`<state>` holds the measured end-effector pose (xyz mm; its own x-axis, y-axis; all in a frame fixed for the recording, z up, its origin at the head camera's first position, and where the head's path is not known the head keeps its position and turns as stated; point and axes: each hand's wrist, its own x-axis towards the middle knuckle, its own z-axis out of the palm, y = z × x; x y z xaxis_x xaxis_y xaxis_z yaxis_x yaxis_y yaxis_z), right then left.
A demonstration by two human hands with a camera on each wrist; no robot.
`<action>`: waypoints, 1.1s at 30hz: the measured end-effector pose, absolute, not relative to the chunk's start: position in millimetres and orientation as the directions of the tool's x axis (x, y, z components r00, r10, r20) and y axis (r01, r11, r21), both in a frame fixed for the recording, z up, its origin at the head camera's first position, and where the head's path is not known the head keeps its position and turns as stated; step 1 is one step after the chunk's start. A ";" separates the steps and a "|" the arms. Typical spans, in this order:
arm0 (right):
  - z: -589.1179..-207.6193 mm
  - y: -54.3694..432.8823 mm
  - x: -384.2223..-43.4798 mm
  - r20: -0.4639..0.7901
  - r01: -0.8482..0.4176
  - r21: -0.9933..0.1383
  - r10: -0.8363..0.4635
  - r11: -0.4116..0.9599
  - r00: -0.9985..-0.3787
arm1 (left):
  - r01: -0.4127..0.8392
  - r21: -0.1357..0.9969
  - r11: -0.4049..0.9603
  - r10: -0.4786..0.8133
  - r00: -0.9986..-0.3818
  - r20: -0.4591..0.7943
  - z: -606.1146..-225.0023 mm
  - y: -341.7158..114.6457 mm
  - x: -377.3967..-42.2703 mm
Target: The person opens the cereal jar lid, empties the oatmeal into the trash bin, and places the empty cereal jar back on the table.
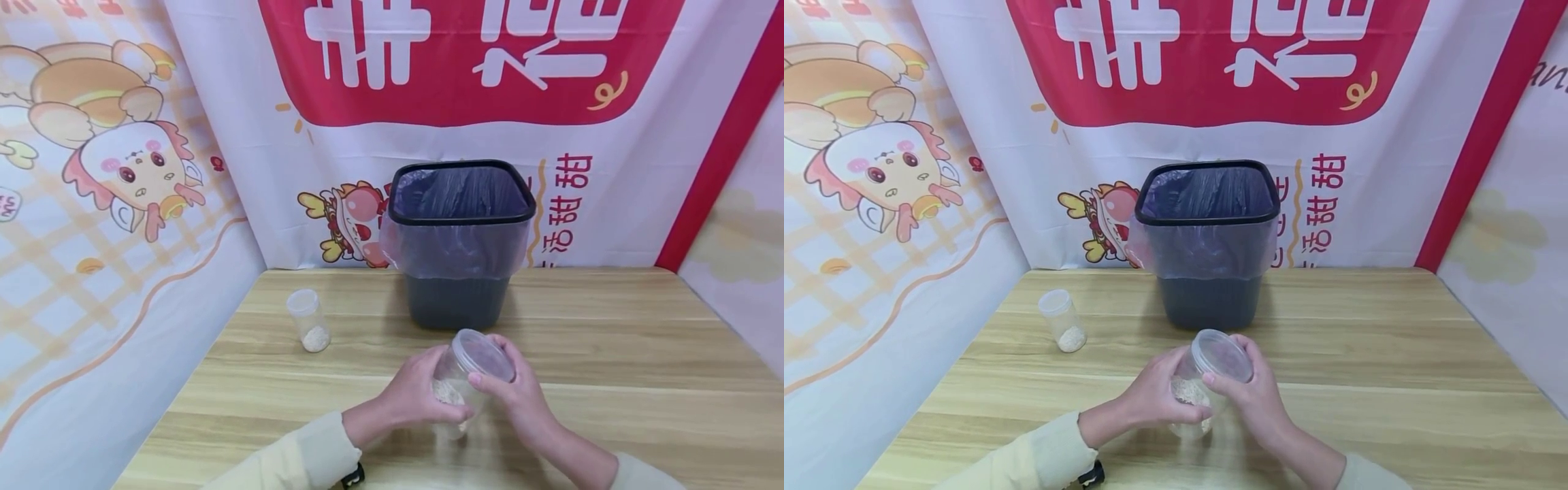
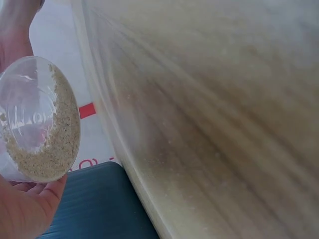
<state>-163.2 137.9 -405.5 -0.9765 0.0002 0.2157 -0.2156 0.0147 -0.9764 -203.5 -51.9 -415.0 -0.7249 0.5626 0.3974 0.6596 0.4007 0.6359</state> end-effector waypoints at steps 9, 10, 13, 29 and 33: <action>-408.8 147.1 -166.3 0.250 -0.254 -0.967 -0.114 0.022 -0.961 | 0.653 0.657 0.377 0.605 -0.711 0.359 -416.6 -53.8 -203.0; -409.2 148.3 -166.7 0.258 -0.262 -0.965 -0.130 0.019 -0.957 | 0.651 0.660 0.375 0.609 -0.709 0.354 -416.7 -54.2 -203.2; -408.8 150.9 -167.6 0.272 -0.278 -0.960 -0.165 0.017 -0.948 | 0.639 0.674 0.370 0.618 -0.711 0.336 -414.7 -54.8 -203.2; -383.5 125.0 -161.3 0.107 -0.112 -0.984 0.049 -0.142 -0.993 | 0.520 0.726 0.450 0.435 -0.838 0.330 -408.3 -45.4 -194.5; -380.9 117.5 -159.1 0.078 -0.096 -0.987 0.136 -0.129 -0.988 | 0.569 0.654 0.499 0.409 -0.820 0.401 -408.1 -41.5 -191.5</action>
